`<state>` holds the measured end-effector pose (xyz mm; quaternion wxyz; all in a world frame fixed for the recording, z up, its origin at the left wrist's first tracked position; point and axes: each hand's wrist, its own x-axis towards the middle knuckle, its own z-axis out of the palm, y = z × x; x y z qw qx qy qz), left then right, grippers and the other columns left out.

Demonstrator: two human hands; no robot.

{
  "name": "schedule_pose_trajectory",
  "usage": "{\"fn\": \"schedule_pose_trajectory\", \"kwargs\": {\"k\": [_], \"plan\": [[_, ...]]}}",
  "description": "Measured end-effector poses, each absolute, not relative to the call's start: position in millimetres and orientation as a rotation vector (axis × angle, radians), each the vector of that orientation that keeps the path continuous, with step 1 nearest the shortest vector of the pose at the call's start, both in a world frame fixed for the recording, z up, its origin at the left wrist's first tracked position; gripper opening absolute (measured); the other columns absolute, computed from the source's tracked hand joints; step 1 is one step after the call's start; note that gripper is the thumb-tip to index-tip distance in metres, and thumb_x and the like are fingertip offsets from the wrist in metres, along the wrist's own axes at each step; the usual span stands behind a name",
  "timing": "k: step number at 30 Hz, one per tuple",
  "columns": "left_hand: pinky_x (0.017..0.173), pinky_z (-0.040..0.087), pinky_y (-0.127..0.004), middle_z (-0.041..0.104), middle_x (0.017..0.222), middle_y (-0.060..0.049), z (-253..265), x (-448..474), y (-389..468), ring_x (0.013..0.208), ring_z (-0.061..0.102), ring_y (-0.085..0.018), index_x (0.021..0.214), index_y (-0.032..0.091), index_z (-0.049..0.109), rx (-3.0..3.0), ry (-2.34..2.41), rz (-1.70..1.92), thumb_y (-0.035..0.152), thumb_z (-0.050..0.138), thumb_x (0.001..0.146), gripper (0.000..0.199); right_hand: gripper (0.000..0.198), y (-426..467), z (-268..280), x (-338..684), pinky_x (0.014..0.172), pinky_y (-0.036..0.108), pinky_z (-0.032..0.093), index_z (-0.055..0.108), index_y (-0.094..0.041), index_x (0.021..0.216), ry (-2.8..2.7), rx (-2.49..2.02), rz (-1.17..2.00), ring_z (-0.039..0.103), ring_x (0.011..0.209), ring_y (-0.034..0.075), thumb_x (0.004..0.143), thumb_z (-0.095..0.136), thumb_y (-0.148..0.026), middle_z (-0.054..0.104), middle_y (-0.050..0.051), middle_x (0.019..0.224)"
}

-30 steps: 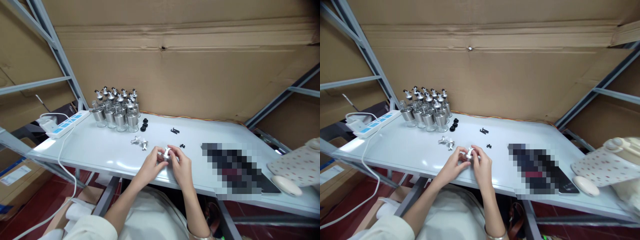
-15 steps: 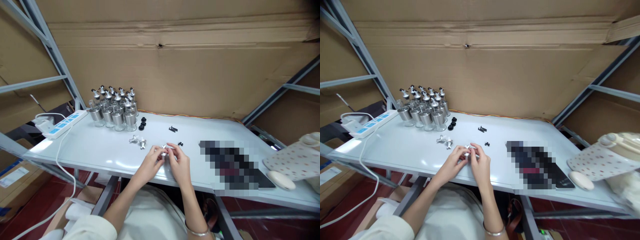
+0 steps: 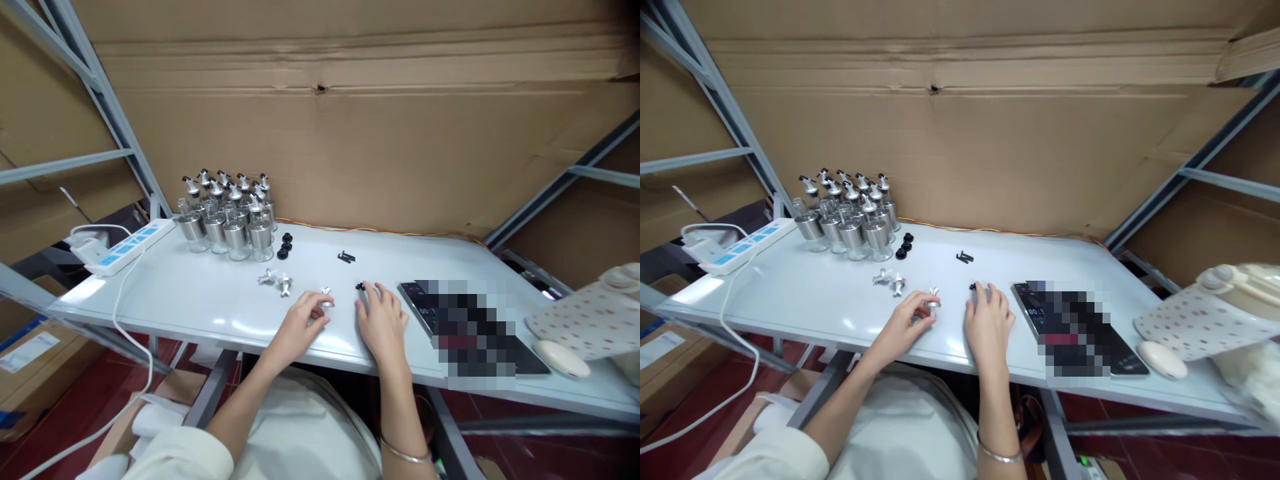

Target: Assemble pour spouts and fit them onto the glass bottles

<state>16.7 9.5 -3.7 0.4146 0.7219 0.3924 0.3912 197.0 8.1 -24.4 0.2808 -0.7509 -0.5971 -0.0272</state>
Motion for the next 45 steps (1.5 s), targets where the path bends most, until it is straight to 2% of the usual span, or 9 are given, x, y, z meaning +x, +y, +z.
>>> {"fn": "schedule_pose_trajectory", "kwargs": {"k": [4,8,12,16,21,26,30,35,45], "plan": [[0.082,0.050,-0.027,0.058,0.104,-0.005,-2.3,16.7,9.1,0.082,0.060,-0.013,0.108,0.021,0.059,1.817,1.002,0.990,0.015,0.056,0.080,0.028,0.037,7.1,-22.1,194.1,0.092,0.051,0.036,0.058,-0.012,0.118,-1.583,-2.004,-0.023,0.046,0.119,0.033,0.088,0.042,-0.025,0.059,0.017,0.125],[0.084,0.049,-0.028,0.058,0.106,-0.005,-3.4,17.0,8.8,0.082,0.059,-0.013,0.108,0.021,0.059,1.831,1.001,0.978,0.015,0.056,0.080,0.029,0.028,5.9,-21.6,198.8,0.085,0.045,0.038,0.063,-0.012,0.101,-1.548,-1.961,0.027,0.053,0.104,0.031,0.086,0.041,-0.019,0.066,0.015,0.108],[0.082,0.049,-0.027,0.057,0.105,-0.005,-5.8,17.2,9.6,0.083,0.059,-0.013,0.109,0.022,0.059,1.831,0.993,0.980,0.014,0.056,0.081,0.030,0.022,3.8,-18.1,191.8,0.081,0.039,0.038,0.064,-0.015,0.084,-1.617,-1.862,0.081,0.058,0.091,0.027,0.084,0.042,-0.013,0.069,0.012,0.094],[0.082,0.048,-0.027,0.056,0.105,-0.005,-8.3,17.5,11.7,0.083,0.058,-0.013,0.109,0.021,0.060,1.844,1.000,1.046,0.012,0.054,0.081,0.030,0.020,4.1,-16.0,168.8,0.078,0.035,0.039,0.062,-0.018,0.078,-1.731,-1.760,0.152,0.057,0.082,0.023,0.083,0.044,-0.010,0.067,0.008,0.083],[0.084,0.048,-0.028,0.056,0.108,-0.006,-8.9,18.3,12.8,0.084,0.058,-0.013,0.109,0.020,0.059,1.858,0.984,1.049,0.008,0.052,0.079,0.033,0.019,6.7,-21.1,152.9,0.075,0.036,0.042,0.060,-0.019,0.076,-1.759,-1.672,0.099,0.053,0.084,0.025,0.085,0.044,-0.013,0.062,0.010,0.084],[0.085,0.048,-0.029,0.056,0.105,-0.006,-5.5,18.6,11.0,0.084,0.058,-0.014,0.108,0.019,0.059,1.843,1.003,1.034,0.010,0.054,0.080,0.030,0.017,6.0,-21.6,160.0,0.075,0.036,0.047,0.060,-0.019,0.086,-1.560,-1.503,0.326,0.058,0.077,0.021,0.084,0.043,-0.021,0.064,0.008,0.086],[0.084,0.047,-0.028,0.056,0.108,-0.006,-2.3,17.9,9.8,0.085,0.058,-0.014,0.110,0.020,0.060,1.830,0.977,0.998,0.013,0.056,0.081,0.030,0.015,3.9,-18.1,162.3,0.071,0.034,0.050,0.060,-0.018,0.085,-1.261,-1.400,0.522,0.062,0.070,0.018,0.079,0.055,-0.031,0.066,0.007,0.084],[0.086,0.046,-0.025,0.057,0.112,-0.005,-0.9,16.8,9.3,0.088,0.058,-0.014,0.112,0.022,0.062,1.848,0.913,0.973,0.011,0.055,0.082,0.032,0.022,0.8,-12.4,161.4,0.080,0.037,0.053,0.061,-0.017,0.084,-0.967,-1.170,0.679,0.067,0.081,0.020,0.070,0.068,-0.033,0.071,0.008,0.085],[0.092,0.044,-0.028,0.061,0.115,-0.005,1.1,16.2,5.2,0.091,0.059,-0.015,0.117,0.026,0.062,1.900,0.836,0.945,0.014,0.054,0.085,0.035,0.019,-1.9,-10.6,161.3,0.087,0.041,0.052,0.065,-0.017,0.089,-0.988,-1.119,0.680,0.069,0.091,0.023,0.076,0.063,-0.031,0.073,0.011,0.097]]}}
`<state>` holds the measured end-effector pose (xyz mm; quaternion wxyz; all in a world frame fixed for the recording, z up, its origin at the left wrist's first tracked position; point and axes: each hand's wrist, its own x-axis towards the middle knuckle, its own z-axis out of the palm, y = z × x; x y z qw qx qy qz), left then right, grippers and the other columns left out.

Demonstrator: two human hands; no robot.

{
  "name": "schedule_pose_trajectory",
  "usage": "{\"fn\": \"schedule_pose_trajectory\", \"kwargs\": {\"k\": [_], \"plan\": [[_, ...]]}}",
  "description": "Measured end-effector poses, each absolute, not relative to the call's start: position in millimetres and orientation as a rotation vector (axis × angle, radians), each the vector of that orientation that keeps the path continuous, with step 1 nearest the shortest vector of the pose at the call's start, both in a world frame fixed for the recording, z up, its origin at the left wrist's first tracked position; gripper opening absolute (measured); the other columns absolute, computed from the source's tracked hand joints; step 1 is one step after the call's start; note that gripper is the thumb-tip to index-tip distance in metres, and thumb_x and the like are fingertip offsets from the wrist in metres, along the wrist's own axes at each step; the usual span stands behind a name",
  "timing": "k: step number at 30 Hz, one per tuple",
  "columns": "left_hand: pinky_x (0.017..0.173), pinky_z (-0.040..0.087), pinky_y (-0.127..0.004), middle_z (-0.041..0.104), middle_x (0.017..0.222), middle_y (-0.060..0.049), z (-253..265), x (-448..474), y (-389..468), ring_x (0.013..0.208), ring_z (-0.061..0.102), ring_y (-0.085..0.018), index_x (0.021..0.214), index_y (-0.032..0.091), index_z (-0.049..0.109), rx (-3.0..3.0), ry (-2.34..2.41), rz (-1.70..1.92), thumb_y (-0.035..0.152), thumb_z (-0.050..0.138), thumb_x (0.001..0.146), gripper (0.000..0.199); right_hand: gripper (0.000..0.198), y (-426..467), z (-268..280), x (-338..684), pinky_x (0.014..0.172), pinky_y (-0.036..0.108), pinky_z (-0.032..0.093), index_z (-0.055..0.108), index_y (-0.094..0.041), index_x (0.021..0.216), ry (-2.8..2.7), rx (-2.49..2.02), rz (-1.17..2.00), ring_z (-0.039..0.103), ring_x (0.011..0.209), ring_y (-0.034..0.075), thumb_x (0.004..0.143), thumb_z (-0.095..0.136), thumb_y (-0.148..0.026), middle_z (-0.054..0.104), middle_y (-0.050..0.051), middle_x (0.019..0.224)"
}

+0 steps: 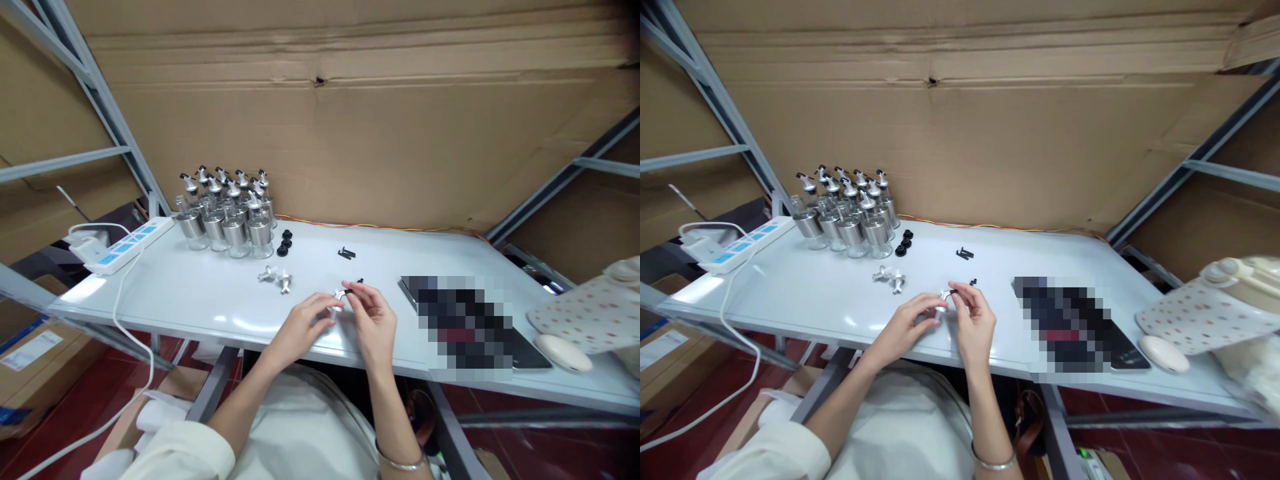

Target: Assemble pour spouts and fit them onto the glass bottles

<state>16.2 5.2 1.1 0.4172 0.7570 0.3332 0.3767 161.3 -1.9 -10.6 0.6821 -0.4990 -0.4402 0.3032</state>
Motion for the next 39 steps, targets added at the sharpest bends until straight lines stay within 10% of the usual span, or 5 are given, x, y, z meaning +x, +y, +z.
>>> {"fn": "schedule_pose_trajectory", "kwargs": {"k": [14,31,39], "plan": [[0.099,0.041,-0.030,0.060,0.121,-0.006,4.2,15.0,5.5,0.112,0.055,-0.019,0.117,0.027,0.062,1.963,0.844,0.958,0.013,0.051,0.087,0.035,0.016,-4.2,-11.6,160.0,0.088,0.039,0.050,0.066,-0.019,0.089,-1.097,-1.174,0.563,0.067,0.092,0.021,0.082,0.058,-0.031,0.073,0.009,0.095],[0.089,0.047,-0.028,0.059,0.116,-0.005,2.5,15.9,5.3,0.090,0.060,-0.015,0.114,0.023,0.061,1.854,0.976,0.912,0.013,0.052,0.084,0.033,0.028,-14.9,-9.3,203.7,0.069,0.033,0.049,0.070,-0.020,0.096,-1.604,-1.565,0.455,0.059,0.067,0.019,0.077,0.057,-0.035,0.066,0.005,0.081],[0.090,0.047,-0.029,0.060,0.112,-0.006,-2.4,16.5,8.1,0.090,0.060,-0.015,0.109,0.021,0.062,1.880,1.015,0.980,0.010,0.053,0.080,0.032,0.015,-2.0,-10.1,191.7,0.067,0.034,0.047,0.067,-0.019,0.068,-1.555,-1.646,0.412,0.059,0.061,0.019,0.073,0.054,-0.026,0.065,0.004,0.067]]}}
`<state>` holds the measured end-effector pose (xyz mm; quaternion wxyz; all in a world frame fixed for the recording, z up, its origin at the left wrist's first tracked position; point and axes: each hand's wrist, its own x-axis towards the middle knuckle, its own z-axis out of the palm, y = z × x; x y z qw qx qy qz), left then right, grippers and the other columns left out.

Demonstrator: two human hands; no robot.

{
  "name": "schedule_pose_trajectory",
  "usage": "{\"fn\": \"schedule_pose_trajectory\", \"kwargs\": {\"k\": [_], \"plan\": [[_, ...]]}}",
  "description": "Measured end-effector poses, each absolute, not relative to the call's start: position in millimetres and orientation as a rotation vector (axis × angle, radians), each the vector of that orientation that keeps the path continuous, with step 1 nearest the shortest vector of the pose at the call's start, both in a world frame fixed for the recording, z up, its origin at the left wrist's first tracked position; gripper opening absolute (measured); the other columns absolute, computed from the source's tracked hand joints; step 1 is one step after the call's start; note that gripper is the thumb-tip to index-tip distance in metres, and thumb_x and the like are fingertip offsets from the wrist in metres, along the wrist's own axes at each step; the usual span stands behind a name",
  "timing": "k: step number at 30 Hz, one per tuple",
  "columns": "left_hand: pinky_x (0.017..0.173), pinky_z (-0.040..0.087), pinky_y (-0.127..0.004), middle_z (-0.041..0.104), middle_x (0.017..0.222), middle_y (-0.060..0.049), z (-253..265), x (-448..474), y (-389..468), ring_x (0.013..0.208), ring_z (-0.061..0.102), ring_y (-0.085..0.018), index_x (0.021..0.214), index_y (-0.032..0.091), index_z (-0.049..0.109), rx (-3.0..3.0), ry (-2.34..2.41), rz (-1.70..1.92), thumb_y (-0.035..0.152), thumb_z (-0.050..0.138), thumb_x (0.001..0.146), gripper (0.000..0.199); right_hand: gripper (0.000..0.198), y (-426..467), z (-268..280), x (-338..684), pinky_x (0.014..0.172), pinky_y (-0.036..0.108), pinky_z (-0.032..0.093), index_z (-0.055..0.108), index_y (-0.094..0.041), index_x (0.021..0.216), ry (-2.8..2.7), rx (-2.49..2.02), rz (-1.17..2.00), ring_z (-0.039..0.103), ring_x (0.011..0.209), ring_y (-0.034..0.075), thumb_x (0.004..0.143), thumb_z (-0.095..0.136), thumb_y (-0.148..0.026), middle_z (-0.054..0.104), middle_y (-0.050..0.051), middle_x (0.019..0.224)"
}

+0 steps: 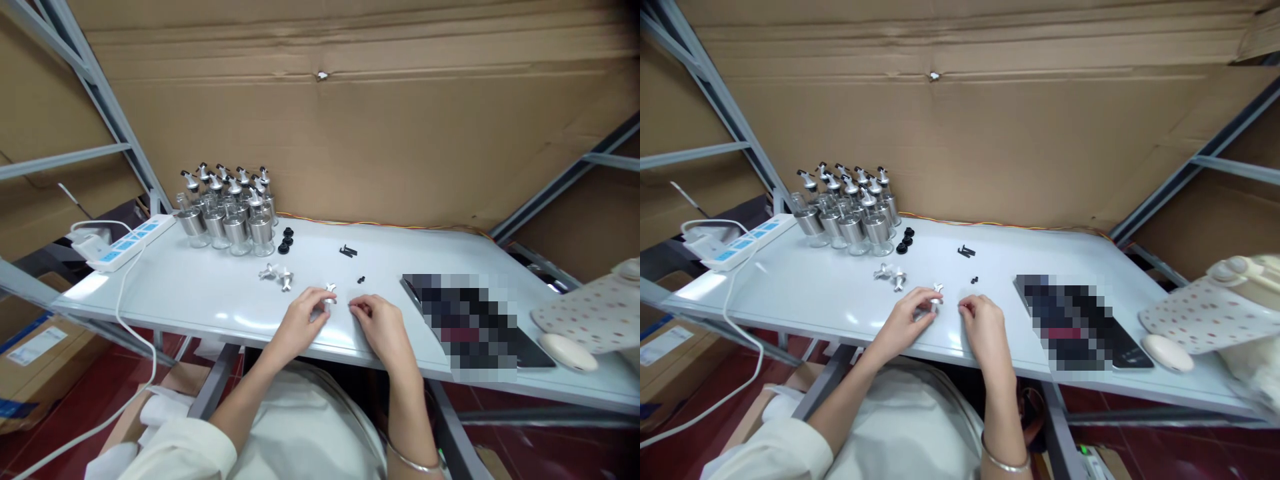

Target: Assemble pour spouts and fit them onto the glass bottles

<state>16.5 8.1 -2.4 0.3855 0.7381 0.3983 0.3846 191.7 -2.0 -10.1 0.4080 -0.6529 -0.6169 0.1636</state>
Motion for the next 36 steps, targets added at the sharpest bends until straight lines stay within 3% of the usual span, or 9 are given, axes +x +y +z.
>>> {"fn": "schedule_pose_trajectory", "kwargs": {"k": [5,10,25,36], "plan": [[0.086,0.048,-0.028,0.061,0.108,-0.006,-3.4,17.1,9.0,0.087,0.060,-0.014,0.106,0.020,0.063,1.861,0.999,1.001,0.009,0.056,0.079,0.030,0.020,-3.0,-12.7,172.1,0.069,0.034,0.049,0.062,-0.018,0.069,-1.082,-1.411,0.625,0.062,0.066,0.020,0.069,0.064,-0.038,0.068,0.005,0.071],[0.083,0.048,-0.025,0.062,0.107,-0.005,-2.5,17.6,8.0,0.085,0.060,-0.013,0.103,0.019,0.065,1.849,0.976,0.977,0.005,0.057,0.077,0.030,0.022,-1.8,-11.4,156.2,0.076,0.035,0.050,0.060,-0.018,0.066,-0.850,-1.193,0.695,0.064,0.077,0.020,0.065,0.071,-0.036,0.069,0.006,0.078],[0.096,0.044,-0.027,0.064,0.114,-0.005,-3.1,15.9,7.7,0.107,0.060,-0.017,0.104,0.023,0.069,1.907,0.915,1.007,0.006,0.057,0.080,0.031,0.021,-2.9,-12.3,157.1,0.077,0.035,0.050,0.064,-0.018,0.074,-0.860,-1.099,0.779,0.066,0.078,0.020,0.067,0.074,-0.035,0.072,0.006,0.082],[0.097,0.043,-0.028,0.063,0.115,-0.005,-3.7,16.4,6.7,0.108,0.059,-0.018,0.104,0.022,0.068,1.892,0.911,1.003,0.008,0.057,0.080,0.030,0.021,-3.2,-9.9,158.1,0.075,0.034,0.050,0.065,-0.019,0.080,-0.928,-1.131,0.813,0.063,0.076,0.018,0.068,0.072,-0.034,0.068,0.004,0.079]]}}
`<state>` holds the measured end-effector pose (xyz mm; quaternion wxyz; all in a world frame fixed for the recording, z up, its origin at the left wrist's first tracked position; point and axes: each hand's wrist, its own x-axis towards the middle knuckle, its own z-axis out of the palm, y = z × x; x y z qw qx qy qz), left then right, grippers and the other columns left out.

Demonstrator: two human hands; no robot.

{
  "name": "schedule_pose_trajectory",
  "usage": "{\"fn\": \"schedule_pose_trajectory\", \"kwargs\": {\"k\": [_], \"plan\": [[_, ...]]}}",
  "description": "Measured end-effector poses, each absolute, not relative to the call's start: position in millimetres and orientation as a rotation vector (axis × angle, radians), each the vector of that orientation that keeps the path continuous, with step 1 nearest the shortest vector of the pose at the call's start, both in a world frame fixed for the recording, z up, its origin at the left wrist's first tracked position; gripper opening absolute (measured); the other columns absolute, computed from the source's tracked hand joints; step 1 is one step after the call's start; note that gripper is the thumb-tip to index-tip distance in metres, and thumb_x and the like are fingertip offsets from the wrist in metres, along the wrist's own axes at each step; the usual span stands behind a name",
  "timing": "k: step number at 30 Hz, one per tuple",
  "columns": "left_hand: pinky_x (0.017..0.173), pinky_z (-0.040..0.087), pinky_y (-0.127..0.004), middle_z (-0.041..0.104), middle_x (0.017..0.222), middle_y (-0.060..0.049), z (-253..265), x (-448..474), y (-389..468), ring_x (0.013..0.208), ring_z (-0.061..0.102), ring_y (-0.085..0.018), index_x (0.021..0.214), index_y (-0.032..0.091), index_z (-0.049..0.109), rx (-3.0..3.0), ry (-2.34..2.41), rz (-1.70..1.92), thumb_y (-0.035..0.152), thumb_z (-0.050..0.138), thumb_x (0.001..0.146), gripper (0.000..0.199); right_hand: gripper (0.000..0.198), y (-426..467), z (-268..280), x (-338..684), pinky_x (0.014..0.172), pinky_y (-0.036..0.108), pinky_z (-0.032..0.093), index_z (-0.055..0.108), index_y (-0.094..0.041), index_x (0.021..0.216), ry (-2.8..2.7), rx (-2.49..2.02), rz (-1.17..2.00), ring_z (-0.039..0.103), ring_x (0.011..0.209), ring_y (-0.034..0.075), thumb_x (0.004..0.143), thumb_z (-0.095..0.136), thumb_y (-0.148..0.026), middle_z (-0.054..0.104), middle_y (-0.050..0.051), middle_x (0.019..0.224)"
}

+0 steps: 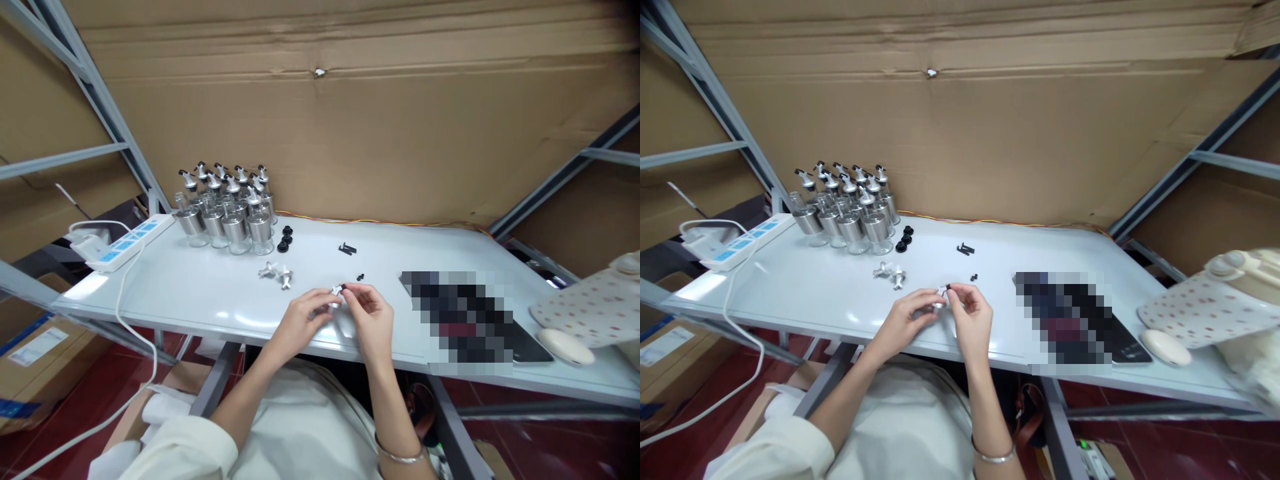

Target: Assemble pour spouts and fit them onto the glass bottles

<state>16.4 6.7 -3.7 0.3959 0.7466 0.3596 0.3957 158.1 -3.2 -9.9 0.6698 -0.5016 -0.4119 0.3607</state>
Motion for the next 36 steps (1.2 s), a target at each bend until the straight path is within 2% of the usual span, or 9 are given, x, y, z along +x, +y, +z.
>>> {"fn": "schedule_pose_trajectory", "kwargs": {"k": [3,5,9,13,16,20,26,30,36], "plan": [[0.092,0.046,-0.027,0.063,0.115,-0.005,-2.5,17.0,6.2,0.100,0.061,-0.017,0.104,0.022,0.065,1.857,0.904,1.008,0.009,0.056,0.081,0.029,0.021,-3.1,-7.3,155.7,0.072,0.032,0.051,0.062,-0.020,0.083,-0.970,-1.077,0.864,0.063,0.079,0.018,0.069,0.072,-0.033,0.066,0.003,0.081],[0.082,0.049,-0.025,0.063,0.112,-0.005,-2.3,17.7,6.2,0.089,0.063,-0.015,0.105,0.021,0.061,1.786,0.936,1.014,0.012,0.056,0.081,0.027,0.023,-3.1,-6.7,154.3,0.072,0.032,0.051,0.060,-0.021,0.087,-1.016,-1.049,0.876,0.062,0.084,0.019,0.069,0.071,-0.032,0.065,0.003,0.085],[0.071,0.048,-0.022,0.062,0.111,-0.005,-3.0,18.3,6.6,0.083,0.065,-0.013,0.109,0.021,0.049,1.615,1.011,1.055,0.018,0.059,0.080,0.031,0.038,-3.7,-8.0,153.2,0.079,0.034,0.050,0.058,-0.024,0.099,-1.124,-1.060,0.839,0.061,0.092,0.020,0.065,0.075,-0.026,0.064,0.003,0.093],[0.076,0.047,-0.022,0.063,0.105,-0.004,-2.7,16.9,6.0,0.087,0.063,-0.014,0.103,0.020,0.052,1.658,1.006,1.073,0.015,0.056,0.079,0.025,0.045,-3.9,-9.5,153.8,0.081,0.036,0.049,0.056,-0.025,0.107,-1.188,-1.067,0.819,0.061,0.093,0.020,0.066,0.075,-0.025,0.064,0.003,0.094],[0.081,0.047,-0.024,0.064,0.099,-0.003,-2.2,16.1,5.0,0.089,0.060,-0.015,0.099,0.019,0.057,1.742,0.991,1.094,0.013,0.056,0.079,0.021,0.042,-3.7,-10.8,154.2,0.081,0.037,0.050,0.056,-0.024,0.104,-1.187,-1.069,0.816,0.062,0.091,0.020,0.066,0.074,-0.025,0.064,0.003,0.091],[0.079,0.048,-0.025,0.064,0.100,-0.005,-0.2,16.6,4.3,0.088,0.058,-0.015,0.098,0.019,0.060,1.794,0.949,1.082,0.013,0.057,0.079,0.020,0.038,-4.1,-12.6,154.1,0.078,0.035,0.052,0.055,-0.023,0.097,-1.108,-1.055,0.831,0.062,0.083,0.018,0.065,0.076,-0.024,0.063,0.001,0.084],[0.080,0.048,-0.024,0.064,0.102,-0.005,2.7,16.4,3.4,0.089,0.060,-0.015,0.100,0.019,0.060,1.820,0.911,1.055,0.010,0.056,0.079,0.023,0.033,-6.7,-9.5,153.4,0.074,0.033,0.052,0.058,-0.021,0.090,-1.076,-1.043,0.832,0.061,0.079,0.016,0.062,0.075,-0.020,0.062,0.001,0.082],[0.080,0.048,-0.024,0.064,0.104,-0.004,5.4,15.9,1.0,0.090,0.060,-0.015,0.102,0.020,0.060,1.834,0.886,1.007,0.007,0.053,0.079,0.028,0.034,-7.0,-6.8,152.2,0.075,0.031,0.051,0.055,-0.022,0.087,-1.068,-1.054,0.784,0.059,0.076,0.014,0.057,0.068,-0.011,0.059,-0.002,0.079],[0.087,0.046,-0.025,0.062,0.105,-0.005,6.6,16.2,-0.3,0.097,0.058,-0.016,0.104,0.020,0.059,1.893,0.849,1.028,0.005,0.051,0.079,0.030,0.038,-6.4,-9.0,151.0,0.077,0.031,0.049,0.055,-0.023,0.091,-1.085,-1.061,0.747,0.057,0.077,0.014,0.057,0.065,-0.010,0.058,-0.003,0.081]]}}
